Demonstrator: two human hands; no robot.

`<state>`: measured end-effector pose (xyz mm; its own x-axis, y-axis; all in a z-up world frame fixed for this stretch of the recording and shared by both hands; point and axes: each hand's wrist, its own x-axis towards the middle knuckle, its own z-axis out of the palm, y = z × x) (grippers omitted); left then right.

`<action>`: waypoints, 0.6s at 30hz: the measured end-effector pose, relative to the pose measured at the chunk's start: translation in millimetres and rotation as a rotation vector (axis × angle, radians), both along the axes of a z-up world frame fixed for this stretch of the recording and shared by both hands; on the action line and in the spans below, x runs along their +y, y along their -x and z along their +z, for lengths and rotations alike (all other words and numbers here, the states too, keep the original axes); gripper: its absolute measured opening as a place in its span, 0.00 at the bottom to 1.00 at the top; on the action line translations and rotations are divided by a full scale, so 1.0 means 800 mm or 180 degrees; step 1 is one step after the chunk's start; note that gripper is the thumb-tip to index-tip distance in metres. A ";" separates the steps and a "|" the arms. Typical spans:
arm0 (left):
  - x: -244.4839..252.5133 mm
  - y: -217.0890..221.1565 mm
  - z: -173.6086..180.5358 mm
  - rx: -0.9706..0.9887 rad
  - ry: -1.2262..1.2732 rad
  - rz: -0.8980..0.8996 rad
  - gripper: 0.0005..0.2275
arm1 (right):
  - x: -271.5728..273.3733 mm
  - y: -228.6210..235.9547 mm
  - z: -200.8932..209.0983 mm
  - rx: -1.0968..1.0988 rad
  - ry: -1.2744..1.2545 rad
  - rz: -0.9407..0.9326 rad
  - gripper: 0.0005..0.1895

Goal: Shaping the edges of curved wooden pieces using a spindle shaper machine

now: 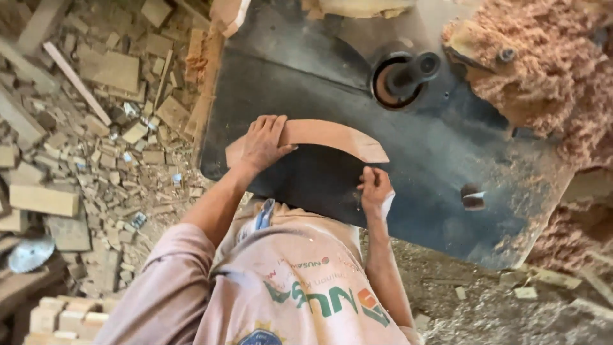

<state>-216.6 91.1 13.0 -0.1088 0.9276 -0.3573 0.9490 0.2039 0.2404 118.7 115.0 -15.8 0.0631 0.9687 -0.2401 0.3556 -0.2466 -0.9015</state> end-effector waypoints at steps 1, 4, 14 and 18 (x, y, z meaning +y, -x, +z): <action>0.005 0.003 -0.004 -0.0005 0.0003 0.0072 0.38 | 0.012 0.007 0.008 -0.0005 0.0003 0.0072 0.14; 0.029 0.012 -0.017 -0.0039 -0.0153 -0.0012 0.37 | 0.047 0.030 0.032 0.0275 0.0693 -0.0202 0.21; 0.091 0.029 -0.022 0.0006 -0.0624 -0.0047 0.35 | 0.129 0.063 0.039 0.0449 0.0822 -0.0608 0.17; 0.110 0.037 -0.015 -0.0020 -0.0722 -0.0057 0.34 | 0.152 0.071 0.030 0.0596 0.0756 -0.0579 0.18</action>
